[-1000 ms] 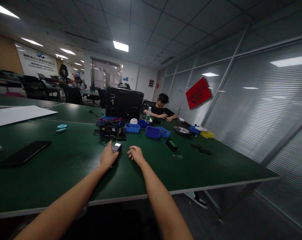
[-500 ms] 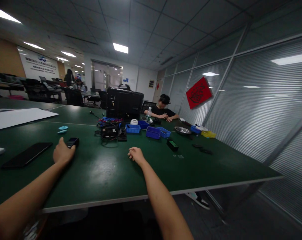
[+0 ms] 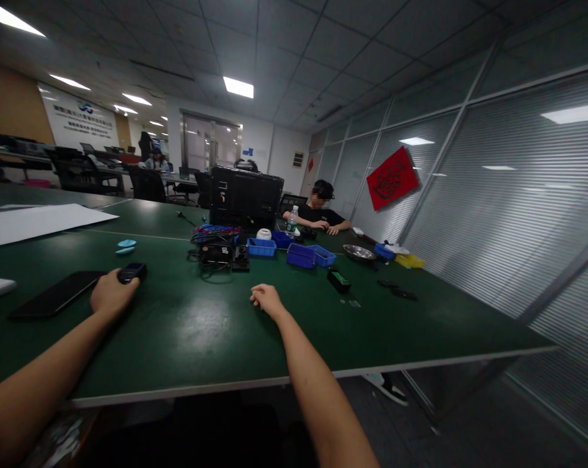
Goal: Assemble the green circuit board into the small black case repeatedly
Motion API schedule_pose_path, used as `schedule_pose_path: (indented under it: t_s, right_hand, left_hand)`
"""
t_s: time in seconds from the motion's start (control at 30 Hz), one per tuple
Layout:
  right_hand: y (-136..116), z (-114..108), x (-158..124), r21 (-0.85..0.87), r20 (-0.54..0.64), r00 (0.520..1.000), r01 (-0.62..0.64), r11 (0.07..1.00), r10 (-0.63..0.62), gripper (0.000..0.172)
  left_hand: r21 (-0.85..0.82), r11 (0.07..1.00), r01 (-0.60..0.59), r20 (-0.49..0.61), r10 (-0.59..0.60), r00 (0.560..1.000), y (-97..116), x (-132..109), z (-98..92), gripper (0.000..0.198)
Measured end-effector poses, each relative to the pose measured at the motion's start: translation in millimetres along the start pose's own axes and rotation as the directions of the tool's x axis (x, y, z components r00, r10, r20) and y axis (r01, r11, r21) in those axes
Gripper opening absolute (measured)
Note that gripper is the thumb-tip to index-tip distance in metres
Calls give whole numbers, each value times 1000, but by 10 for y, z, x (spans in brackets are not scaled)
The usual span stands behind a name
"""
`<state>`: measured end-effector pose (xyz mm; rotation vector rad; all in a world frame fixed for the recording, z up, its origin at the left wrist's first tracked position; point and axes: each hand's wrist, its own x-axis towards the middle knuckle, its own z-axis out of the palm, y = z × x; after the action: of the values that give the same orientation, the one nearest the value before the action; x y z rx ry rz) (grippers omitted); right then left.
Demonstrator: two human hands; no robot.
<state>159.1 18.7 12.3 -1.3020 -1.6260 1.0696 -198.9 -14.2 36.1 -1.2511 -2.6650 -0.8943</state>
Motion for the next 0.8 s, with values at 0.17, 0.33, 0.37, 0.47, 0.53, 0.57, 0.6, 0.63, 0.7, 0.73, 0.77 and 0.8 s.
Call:
schedule_pose_path:
  t_s: [0.17,0.33,0.37,0.47,0.53,0.57,0.6,0.63,0.7,0.73,0.77,0.8]
  right_hand:
    - [17,-5,11,0,3,1000,3,1000,-3,15]
    - [74,8,47,25,-12,1000,10,1000,-10,15]
    - [84,13,56,26,-19,1000,9,1000,-9,16]
    - [99,9,72,-3,-74,997,16,1000,-16,18]
    - [87,-15,69,-78,-160,985,57,995,-69,21]
    - [75,-30,60,-138,-212,971,82,987,-111,23]
    - [59,-46,48,-211,-261,953,97,973,-152,26]
    - [41,-59,32,-291,-301,935,97,952,-187,31]
    - [8,-68,-7,-447,-336,916,50,893,-219,43]
    - [-4,-61,-28,-515,-329,920,14,857,-213,49]
    - [-11,-48,-46,-575,-308,930,-14,818,-201,55]
    - [-13,-33,-61,-628,-277,943,-31,778,-186,59]
  left_hand:
    - [-23,945,-325,120,325,938,315,-314,90,49]
    - [-125,876,-467,179,482,857,787,-696,321,51]
    - [-161,862,-480,202,505,839,895,-788,366,51]
    - [-304,813,-496,255,571,780,1224,-1093,505,52]
    - [-443,779,-444,325,601,730,1413,-1300,602,50]
    - [-515,754,-408,341,617,709,1488,-1394,651,47]
    - [-579,721,-380,341,637,691,1549,-1474,699,45]
    - [-635,681,-365,331,667,668,1594,-1538,744,43]
    - [-713,609,-348,294,710,640,1637,-1610,827,40]
    - [-736,587,-337,279,717,639,1639,-1619,862,40]
    - [-750,579,-320,271,710,649,1632,-1612,891,40]
    - [-756,584,-296,274,692,667,1617,-1594,914,42]
